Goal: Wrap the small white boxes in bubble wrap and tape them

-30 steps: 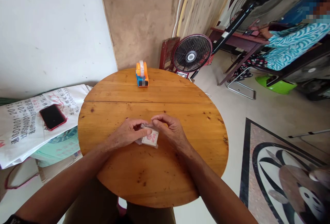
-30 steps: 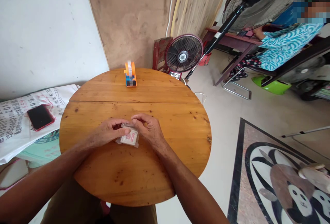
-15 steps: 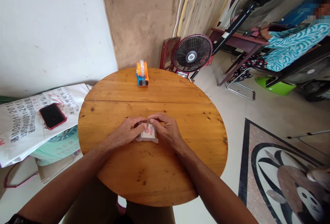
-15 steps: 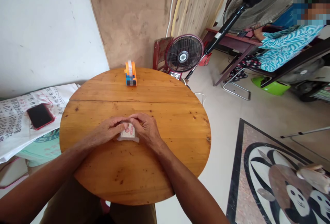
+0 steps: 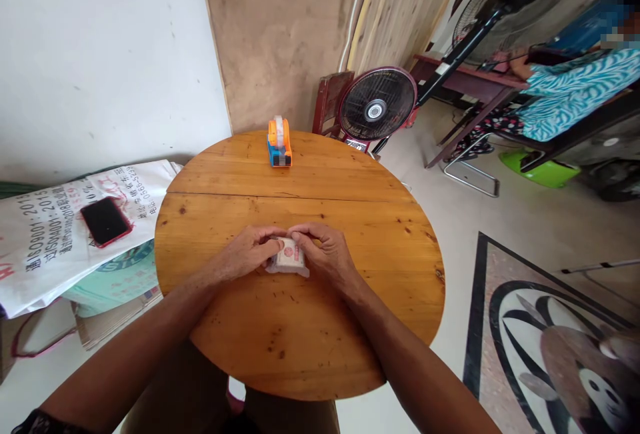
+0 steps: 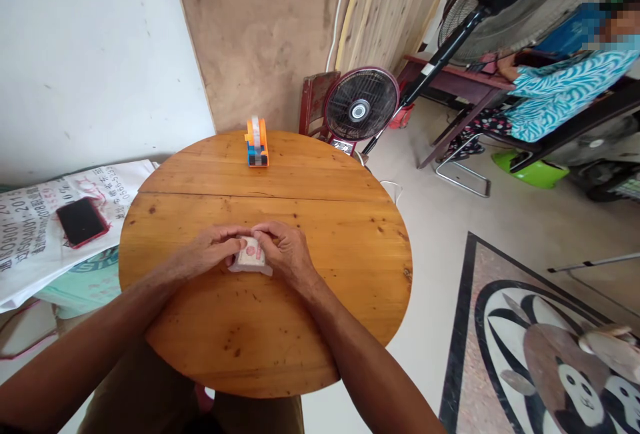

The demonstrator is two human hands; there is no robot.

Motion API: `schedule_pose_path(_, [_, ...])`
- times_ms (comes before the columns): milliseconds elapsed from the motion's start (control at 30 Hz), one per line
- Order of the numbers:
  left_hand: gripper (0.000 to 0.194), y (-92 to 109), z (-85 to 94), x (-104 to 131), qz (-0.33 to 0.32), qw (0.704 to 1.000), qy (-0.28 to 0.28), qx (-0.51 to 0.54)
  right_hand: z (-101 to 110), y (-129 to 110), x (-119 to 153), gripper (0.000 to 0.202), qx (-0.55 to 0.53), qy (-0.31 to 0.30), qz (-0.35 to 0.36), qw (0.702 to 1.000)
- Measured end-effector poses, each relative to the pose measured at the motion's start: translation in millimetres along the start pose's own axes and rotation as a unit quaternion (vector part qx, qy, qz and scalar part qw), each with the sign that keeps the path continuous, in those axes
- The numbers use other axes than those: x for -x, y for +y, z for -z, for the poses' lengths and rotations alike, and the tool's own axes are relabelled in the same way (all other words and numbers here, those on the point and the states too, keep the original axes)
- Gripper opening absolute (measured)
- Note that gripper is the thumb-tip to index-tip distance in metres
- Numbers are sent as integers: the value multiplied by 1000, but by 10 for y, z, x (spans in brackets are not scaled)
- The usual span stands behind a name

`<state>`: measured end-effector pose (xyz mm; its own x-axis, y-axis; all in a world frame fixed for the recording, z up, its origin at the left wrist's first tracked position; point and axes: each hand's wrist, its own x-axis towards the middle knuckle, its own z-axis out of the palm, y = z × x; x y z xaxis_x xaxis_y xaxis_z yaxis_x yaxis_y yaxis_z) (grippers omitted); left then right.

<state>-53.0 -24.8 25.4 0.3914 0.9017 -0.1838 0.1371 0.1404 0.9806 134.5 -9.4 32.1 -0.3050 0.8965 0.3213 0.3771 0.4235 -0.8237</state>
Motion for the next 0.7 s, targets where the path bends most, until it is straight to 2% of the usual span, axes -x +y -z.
schedule_pose_path(167, [38, -26, 9, -20, 3, 1000, 0, -14, -1, 24, -1, 18, -21, 7, -2, 1000])
schedule_pose_path(333, [31, -43, 32, -42, -2, 1000, -4, -18, 19, 0, 6, 19, -13, -24, 3, 1000])
schedule_pose_path(500, [27, -9, 25, -32, 0, 1000, 2, -18, 61, 16, 14, 18, 3, -59, 58, 997])
schedule_pose_path(700, [28, -8, 24, -43, 4, 1000, 18, -17, 84, 20, 64, 18, 124, -60, 134, 981])
